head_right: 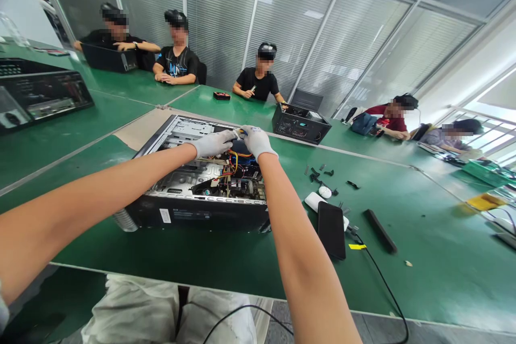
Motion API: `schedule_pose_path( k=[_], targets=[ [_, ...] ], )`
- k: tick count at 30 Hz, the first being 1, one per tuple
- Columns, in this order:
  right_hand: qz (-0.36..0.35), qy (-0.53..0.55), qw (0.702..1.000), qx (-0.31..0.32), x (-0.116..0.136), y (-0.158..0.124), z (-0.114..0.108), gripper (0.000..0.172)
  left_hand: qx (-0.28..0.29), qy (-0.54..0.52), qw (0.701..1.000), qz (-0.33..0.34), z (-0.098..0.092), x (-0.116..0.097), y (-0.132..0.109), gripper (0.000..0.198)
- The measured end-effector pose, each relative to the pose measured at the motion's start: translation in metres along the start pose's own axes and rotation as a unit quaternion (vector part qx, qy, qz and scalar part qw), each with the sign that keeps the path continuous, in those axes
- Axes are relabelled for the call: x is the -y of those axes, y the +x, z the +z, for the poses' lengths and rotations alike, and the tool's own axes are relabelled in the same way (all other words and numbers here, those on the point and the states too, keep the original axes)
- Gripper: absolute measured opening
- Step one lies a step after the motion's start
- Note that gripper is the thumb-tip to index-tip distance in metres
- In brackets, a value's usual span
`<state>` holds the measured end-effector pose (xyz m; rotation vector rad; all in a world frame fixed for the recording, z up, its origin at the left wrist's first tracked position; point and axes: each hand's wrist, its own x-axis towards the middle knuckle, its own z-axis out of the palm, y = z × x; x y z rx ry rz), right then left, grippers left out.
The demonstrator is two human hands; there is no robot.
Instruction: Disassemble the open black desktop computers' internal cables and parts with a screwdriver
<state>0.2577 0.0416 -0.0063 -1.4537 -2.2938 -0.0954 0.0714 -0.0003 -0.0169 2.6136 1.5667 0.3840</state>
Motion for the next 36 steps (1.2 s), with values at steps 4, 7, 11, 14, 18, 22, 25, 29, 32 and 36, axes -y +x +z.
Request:
schedule_pose_path(
  k=[4,7,11,14,18,22,25,29,32,36],
  targets=[
    [-0.005,0.022,1.0,0.02,0.0,-0.002,-0.004,0.028,0.005,0.01,1.0,-0.007,0.0,0.001,0.0,0.053],
    [0.006,0.042,0.999,0.012,-0.004,-0.004,-0.003,0.024,0.007,0.004,1.0,-0.001,0.001,0.002,0.002,0.051],
    [0.056,0.121,0.99,-0.049,-0.011,-0.003,0.004,0.023,-0.013,-0.041,0.999,-0.006,0.001,0.005,0.005,0.049],
    [0.065,0.214,0.972,-0.067,-0.012,-0.001,0.008,0.022,-0.048,-0.124,0.991,-0.015,0.0,0.009,0.008,0.047],
    [0.029,0.306,0.95,-0.063,-0.007,-0.001,0.007,0.022,-0.053,-0.302,0.952,-0.025,-0.002,0.016,0.01,0.035],
    [0.018,0.35,0.936,-0.037,0.0,-0.004,0.004,0.026,-0.056,-0.428,0.901,-0.048,-0.004,0.015,0.007,0.017],
    [0.022,0.35,0.936,-0.029,0.001,-0.005,0.003,0.026,-0.063,-0.462,0.883,-0.055,-0.008,0.012,0.004,0.014],
    [0.031,0.325,0.944,-0.039,0.001,-0.006,0.002,0.024,-0.058,-0.468,0.881,-0.045,-0.013,0.011,0.001,0.014],
    [0.031,0.331,0.942,-0.033,0.003,-0.005,0.0,0.025,-0.055,-0.451,0.89,-0.041,-0.014,0.014,0.001,0.015],
    [0.029,0.341,0.939,-0.023,0.006,-0.005,-0.001,0.026,-0.05,-0.413,0.909,0.018,-0.011,0.02,0.003,0.025]
  ],
)
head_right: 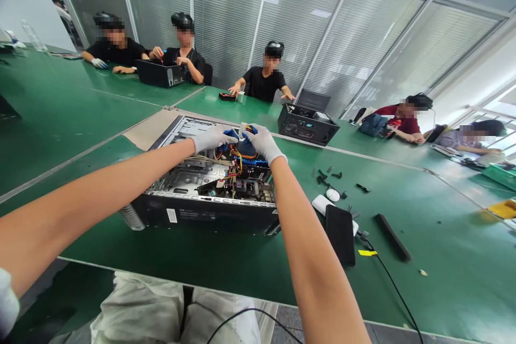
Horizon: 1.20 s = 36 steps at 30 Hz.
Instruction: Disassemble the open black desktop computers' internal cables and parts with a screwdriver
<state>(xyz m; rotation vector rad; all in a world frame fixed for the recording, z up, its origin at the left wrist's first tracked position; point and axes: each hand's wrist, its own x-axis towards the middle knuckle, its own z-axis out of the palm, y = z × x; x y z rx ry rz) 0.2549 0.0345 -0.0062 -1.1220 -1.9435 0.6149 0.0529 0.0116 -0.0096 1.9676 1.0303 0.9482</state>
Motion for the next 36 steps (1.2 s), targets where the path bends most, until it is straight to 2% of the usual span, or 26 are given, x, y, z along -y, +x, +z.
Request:
schedule_pose_path(
  k=[3,9,13,16,19,21,25,30,34,36],
  targets=[
    [0.0,0.018,1.0,-0.007,0.001,0.0,0.001,0.028,0.018,0.036,0.999,0.019,-0.002,0.006,0.002,0.031],
    [-0.001,0.037,0.999,0.016,-0.002,0.001,0.002,0.039,0.014,0.059,0.998,-0.012,-0.003,0.006,0.002,0.023],
    [0.029,0.005,1.0,0.011,-0.004,0.0,0.001,0.035,0.012,0.053,0.998,-0.024,-0.002,0.003,0.001,0.015],
    [0.017,0.026,0.999,0.006,-0.003,0.0,0.001,0.032,0.012,0.043,0.998,-0.049,-0.001,0.003,0.001,0.012],
    [0.024,0.042,0.999,0.025,-0.003,-0.001,0.002,0.032,0.007,0.049,0.998,-0.042,-0.001,0.003,0.001,0.012],
    [0.044,0.011,0.999,0.03,-0.004,-0.002,0.0,0.031,0.004,0.054,0.998,-0.035,-0.001,0.004,0.001,0.014],
    [0.064,-0.043,0.997,-0.007,-0.004,-0.003,-0.003,0.029,0.008,0.046,0.997,-0.056,0.0,0.008,0.004,0.017],
    [0.048,0.002,0.999,0.014,0.003,-0.006,-0.001,0.025,0.013,0.044,0.996,-0.074,0.001,0.009,0.004,0.015],
    [0.102,-0.085,0.991,0.013,0.006,-0.008,-0.002,0.019,0.01,0.048,0.997,-0.064,0.001,0.006,0.002,0.015],
    [0.096,-0.094,0.991,-0.006,0.005,-0.008,-0.004,0.023,0.012,0.051,0.996,-0.068,0.0,0.005,0.002,0.013]
  ],
)
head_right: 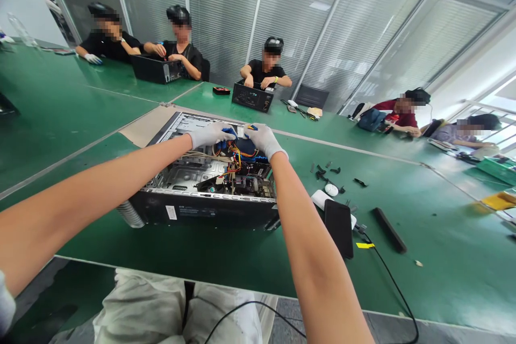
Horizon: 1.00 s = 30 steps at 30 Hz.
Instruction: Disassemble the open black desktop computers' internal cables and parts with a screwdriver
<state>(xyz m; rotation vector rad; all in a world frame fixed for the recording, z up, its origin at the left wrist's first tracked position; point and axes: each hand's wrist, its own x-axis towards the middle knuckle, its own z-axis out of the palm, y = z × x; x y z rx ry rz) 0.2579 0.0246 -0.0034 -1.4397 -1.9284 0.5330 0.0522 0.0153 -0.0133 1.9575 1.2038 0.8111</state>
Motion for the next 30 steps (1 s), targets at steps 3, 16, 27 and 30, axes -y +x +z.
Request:
schedule_pose_path(
  k=[3,16,27,30],
  targets=[
    [-0.031,0.05,0.998,0.011,-0.001,0.0,0.001,0.027,0.001,0.011,1.0,0.003,-0.001,0.0,-0.001,0.012],
    [-0.029,-0.071,0.993,-0.088,0.003,0.001,-0.001,0.026,0.006,0.015,1.0,0.004,-0.001,0.001,0.001,0.017],
    [-0.075,-0.173,0.981,-0.035,-0.017,0.017,0.008,0.033,0.012,0.027,1.0,0.004,-0.002,-0.001,-0.001,0.018],
    [-0.076,-0.194,0.977,-0.04,-0.02,0.02,0.008,0.038,0.009,0.035,0.999,0.022,-0.003,0.0,0.0,0.021]
  ],
)
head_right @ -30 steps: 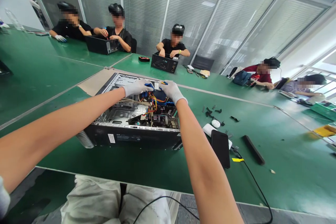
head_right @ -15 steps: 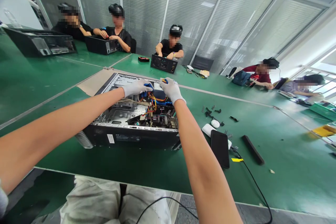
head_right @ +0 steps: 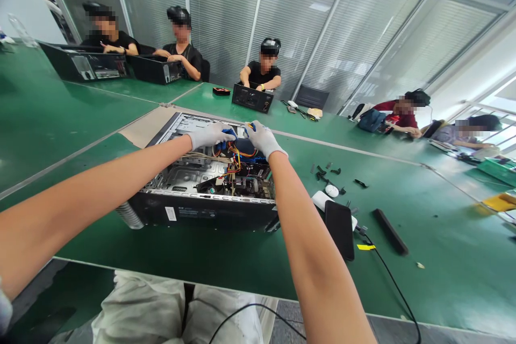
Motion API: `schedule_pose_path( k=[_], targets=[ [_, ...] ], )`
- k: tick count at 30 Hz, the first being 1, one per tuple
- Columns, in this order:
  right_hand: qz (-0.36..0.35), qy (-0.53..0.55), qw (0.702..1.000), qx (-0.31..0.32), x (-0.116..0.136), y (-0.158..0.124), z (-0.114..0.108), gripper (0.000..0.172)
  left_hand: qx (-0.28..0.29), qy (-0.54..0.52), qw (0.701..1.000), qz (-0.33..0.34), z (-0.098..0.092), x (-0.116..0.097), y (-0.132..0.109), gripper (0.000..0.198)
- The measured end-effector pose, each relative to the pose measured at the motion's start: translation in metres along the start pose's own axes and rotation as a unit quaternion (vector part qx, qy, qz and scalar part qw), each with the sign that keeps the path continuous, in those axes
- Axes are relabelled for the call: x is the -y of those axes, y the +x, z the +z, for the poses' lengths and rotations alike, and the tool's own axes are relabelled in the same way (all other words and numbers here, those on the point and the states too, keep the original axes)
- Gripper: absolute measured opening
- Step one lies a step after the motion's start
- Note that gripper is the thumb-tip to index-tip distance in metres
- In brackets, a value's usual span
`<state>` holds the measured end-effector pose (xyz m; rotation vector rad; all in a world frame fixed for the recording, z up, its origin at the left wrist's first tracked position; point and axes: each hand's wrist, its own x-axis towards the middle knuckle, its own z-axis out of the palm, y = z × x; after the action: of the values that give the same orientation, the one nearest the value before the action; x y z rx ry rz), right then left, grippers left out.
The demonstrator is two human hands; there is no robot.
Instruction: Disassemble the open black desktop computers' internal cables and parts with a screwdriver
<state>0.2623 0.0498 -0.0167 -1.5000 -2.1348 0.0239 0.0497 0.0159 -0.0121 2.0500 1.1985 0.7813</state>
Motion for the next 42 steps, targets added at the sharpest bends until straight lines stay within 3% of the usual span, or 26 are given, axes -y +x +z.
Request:
schedule_pose_path(
  k=[4,9,14,20,25,35,42],
  targets=[
    [-0.005,-0.013,0.999,-0.032,0.001,-0.001,-0.003,0.042,0.006,-0.001,1.0,0.009,-0.001,0.004,0.002,0.024],
    [-0.021,-0.021,0.999,-0.015,0.002,-0.002,-0.004,0.038,0.01,-0.003,1.0,-0.004,0.0,0.005,0.003,0.025],
    [-0.003,0.019,0.998,-0.06,0.005,-0.003,-0.006,0.041,0.006,0.028,1.0,0.012,-0.001,0.005,0.003,0.029],
    [-0.016,0.002,0.999,-0.037,0.006,-0.003,-0.007,0.035,0.001,0.036,0.999,0.007,-0.001,0.006,0.004,0.025],
    [-0.013,0.0,0.997,-0.07,0.006,-0.003,-0.006,0.04,0.01,0.023,1.0,-0.003,0.0,0.006,0.003,0.028],
    [0.016,0.06,0.998,-0.014,0.01,-0.01,-0.012,0.045,0.005,0.036,0.999,0.006,-0.001,-0.001,-0.002,0.024],
    [0.04,0.038,0.998,0.017,0.004,-0.008,-0.007,0.038,0.0,0.054,0.999,0.0,-0.002,-0.005,-0.003,0.019]
  ],
)
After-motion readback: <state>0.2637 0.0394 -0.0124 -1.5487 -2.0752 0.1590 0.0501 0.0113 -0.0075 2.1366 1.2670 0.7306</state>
